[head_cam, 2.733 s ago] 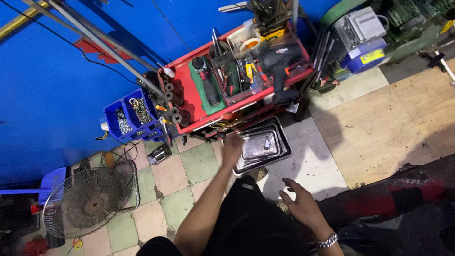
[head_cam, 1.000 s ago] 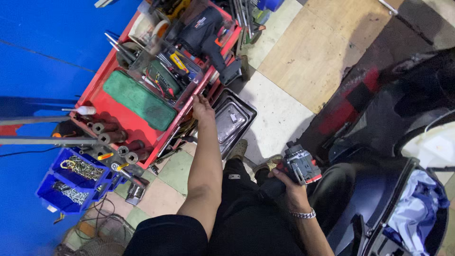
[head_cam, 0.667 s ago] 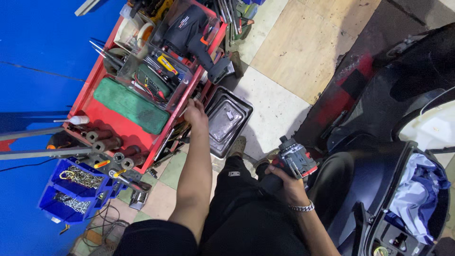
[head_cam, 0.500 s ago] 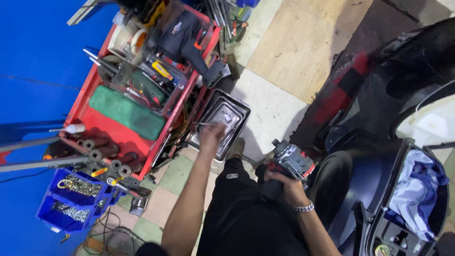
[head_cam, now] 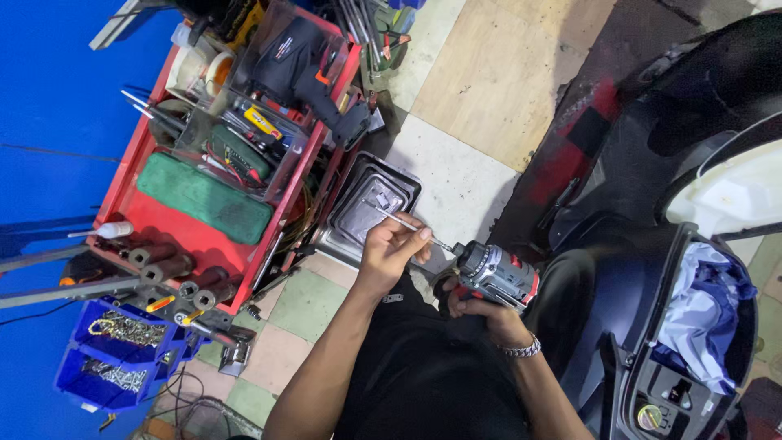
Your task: The person removes the seat of a scooter to access the under-seat compartment. They use a cordless drill to remove and then reinstall screws securing the seat. The person also handles a cloth inside the compartment and adjusts the seat position before reattaching it.
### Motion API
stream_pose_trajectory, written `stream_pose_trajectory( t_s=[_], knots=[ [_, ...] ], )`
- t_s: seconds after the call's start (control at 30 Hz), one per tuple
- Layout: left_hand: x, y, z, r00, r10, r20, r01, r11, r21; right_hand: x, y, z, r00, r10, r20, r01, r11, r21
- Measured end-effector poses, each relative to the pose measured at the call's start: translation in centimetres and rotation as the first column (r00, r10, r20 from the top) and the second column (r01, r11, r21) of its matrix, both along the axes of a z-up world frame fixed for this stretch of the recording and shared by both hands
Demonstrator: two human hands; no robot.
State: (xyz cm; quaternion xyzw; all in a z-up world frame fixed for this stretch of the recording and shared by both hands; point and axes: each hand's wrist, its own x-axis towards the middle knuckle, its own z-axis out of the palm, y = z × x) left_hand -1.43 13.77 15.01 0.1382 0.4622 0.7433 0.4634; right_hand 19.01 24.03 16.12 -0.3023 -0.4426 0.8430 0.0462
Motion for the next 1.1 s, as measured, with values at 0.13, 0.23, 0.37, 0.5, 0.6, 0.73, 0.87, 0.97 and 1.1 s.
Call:
stream_pose_trajectory(
  t_s=[0.13, 0.23, 0.37, 0.5, 0.6, 0.73, 0.87, 0.97, 1.1],
  knots=[
    [0.0, 0.0, 0.5, 1.000, 0.000, -0.023, 0.000, 1.000, -0.003, -0.1, 0.5, 0.3, 1.000, -0.017, 0.006, 0.016, 0.998, 0.054],
    [-0.3, 0.2, 1.1, 0.999, -0.015, -0.032, 0.015, 1.000, 0.005, 0.0, 0.9, 0.5, 0.997, -0.006, 0.081, -0.001, 0.997, 0.081],
    [-0.8, 0.1, 1.9, 0.993, -0.058, -0.102, 0.054, 0.998, -0.041, -0.1, 1.1, 0.7, 0.999, 0.007, 0.036, -0.011, 0.996, 0.094],
    [-0.9, 0.7, 1.4, 0.997, -0.061, -0.042, 0.061, 0.998, 0.001, 0.4, 1.1, 0.4, 0.998, 0.023, 0.055, -0.028, 0.996, 0.087],
    [0.8, 0.9, 0.8, 0.999, -0.018, 0.040, 0.018, 1.000, -0.001, 1.1, 1.4, -0.4, 0.999, 0.033, 0.010, -0.034, 0.998, 0.058],
    [1.3, 1.0, -1.0, 0.985, -0.075, 0.157, 0.099, 0.984, -0.149, 3.0, 3.4, -1.2, 0.983, 0.160, 0.087, -0.182, 0.898, 0.401],
    [3.0, 0.6, -1.3, 0.920, -0.093, 0.381, 0.186, 0.958, -0.216, 6.0, 3.3, -3.8, 0.974, 0.137, 0.181, -0.206, 0.867, 0.453],
    [2.5, 0.6, 0.3, 0.884, -0.453, 0.113, 0.400, 0.610, -0.684, 9.5, 2.7, -5.9, 0.951, 0.118, 0.285, -0.236, 0.874, 0.424],
    [1.8, -0.5, 3.0, 0.098, -0.413, -0.905, -0.222, 0.878, -0.425, 11.4, 2.1, -6.5, 0.935, 0.140, 0.327, -0.235, 0.933, 0.273]
  ],
)
